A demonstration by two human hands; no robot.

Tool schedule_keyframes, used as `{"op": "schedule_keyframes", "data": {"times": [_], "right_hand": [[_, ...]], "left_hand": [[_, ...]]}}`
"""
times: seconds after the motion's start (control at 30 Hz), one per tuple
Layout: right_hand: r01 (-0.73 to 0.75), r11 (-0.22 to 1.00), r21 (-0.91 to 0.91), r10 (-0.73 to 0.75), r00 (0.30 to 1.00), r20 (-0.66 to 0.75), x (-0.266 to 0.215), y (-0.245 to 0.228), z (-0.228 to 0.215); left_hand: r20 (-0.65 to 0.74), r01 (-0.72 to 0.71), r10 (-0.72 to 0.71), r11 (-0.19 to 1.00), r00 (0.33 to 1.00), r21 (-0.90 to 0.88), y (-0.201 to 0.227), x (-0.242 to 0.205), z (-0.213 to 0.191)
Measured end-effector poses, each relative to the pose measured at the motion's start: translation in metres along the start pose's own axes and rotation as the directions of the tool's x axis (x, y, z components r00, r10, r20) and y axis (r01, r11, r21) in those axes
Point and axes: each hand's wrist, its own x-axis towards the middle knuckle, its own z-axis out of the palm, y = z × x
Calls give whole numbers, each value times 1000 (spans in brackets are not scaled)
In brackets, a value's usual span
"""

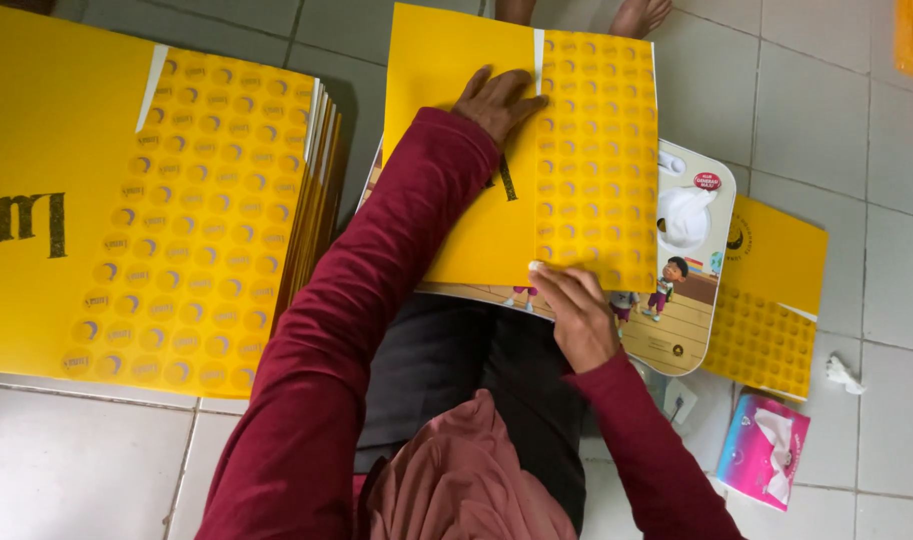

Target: Applying adhesive to the edges of cardboard folders and folding them to assemble the final product.

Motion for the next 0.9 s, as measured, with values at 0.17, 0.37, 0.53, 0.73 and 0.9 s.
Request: {"op": "schedule_keyframes", "data": {"times": [0.17,0.37,0.53,0.73,0.9], "right_hand": [[5,977,-215,-2,1000,13,2,-13,-15],[-39,944,-327,67,995,75,13,22,1],[-63,942,-330,92,993,72,38,46,15],[-68,930,-361,98,993,64,67,76,33],[-92,917,-389,143,984,104,86,106,49]], "left_hand": [[14,-2,2,1000,1000,9,-3,1,3],[69,6,-7,1000,998,14,0,3,2],[69,12,-11,1000,998,-3,3,1,-2],[22,25,-25,999,999,29,-1,3,3],[17,21,-21,1000,1000,7,3,2,-1]]}}
